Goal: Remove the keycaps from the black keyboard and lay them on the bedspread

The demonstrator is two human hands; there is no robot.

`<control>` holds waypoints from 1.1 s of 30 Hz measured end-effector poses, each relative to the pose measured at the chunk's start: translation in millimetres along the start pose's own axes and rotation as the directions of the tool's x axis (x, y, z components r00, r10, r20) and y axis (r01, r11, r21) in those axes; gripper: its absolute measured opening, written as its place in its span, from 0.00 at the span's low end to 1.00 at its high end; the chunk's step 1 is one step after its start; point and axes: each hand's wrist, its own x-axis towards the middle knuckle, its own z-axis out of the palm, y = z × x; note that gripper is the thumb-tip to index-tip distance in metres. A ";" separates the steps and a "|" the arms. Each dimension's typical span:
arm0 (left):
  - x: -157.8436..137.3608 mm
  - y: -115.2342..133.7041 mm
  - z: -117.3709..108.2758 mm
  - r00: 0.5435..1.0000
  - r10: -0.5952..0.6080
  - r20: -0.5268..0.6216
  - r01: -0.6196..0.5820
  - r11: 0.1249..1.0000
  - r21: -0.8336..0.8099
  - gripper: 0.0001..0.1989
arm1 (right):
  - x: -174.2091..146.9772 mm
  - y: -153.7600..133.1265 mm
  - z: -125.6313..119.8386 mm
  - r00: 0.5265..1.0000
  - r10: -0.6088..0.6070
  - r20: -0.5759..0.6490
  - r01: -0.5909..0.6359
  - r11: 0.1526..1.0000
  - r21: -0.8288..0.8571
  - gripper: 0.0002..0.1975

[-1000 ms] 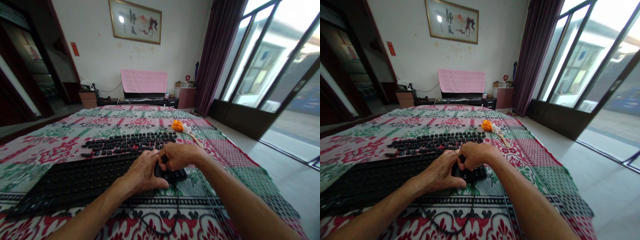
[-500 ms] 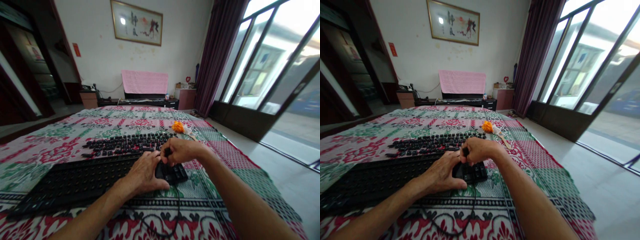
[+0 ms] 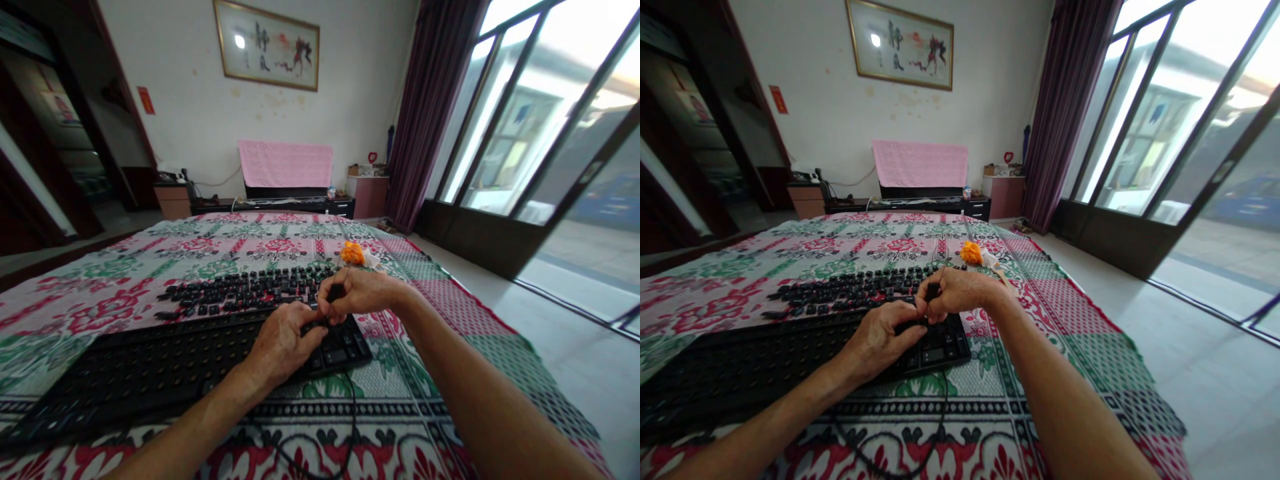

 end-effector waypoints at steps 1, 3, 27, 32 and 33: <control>-0.6 0.1 1.5 1.000 -0.022 -0.014 0.023 0.999 0.045 0.10 | 0.2 -0.2 0.6 1.000 0.001 0.008 -0.001 1.000 -0.003 0.06; -1.5 -0.1 3.6 0.996 -0.072 -0.047 0.076 0.992 0.105 0.12 | 0.8 0.1 1.4 1.000 0.002 0.025 -0.002 1.000 0.006 0.06; 60.0 -2.0 -9.2 0.967 -0.255 0.018 0.253 0.965 0.067 0.14 | 12.6 47.5 -24.4 0.747 0.137 -0.651 0.069 0.957 0.281 0.06; 96.2 -3.1 3.7 0.971 -0.212 0.112 0.195 0.970 0.147 0.14 | 14.3 57.0 -27.9 0.700 0.147 -0.699 -0.005 0.979 0.202 0.07; 101.0 -3.7 6.4 0.968 -0.212 0.134 0.188 0.967 0.171 0.14 | 14.4 59.0 -29.0 0.686 0.145 -0.712 -0.027 0.984 0.174 0.08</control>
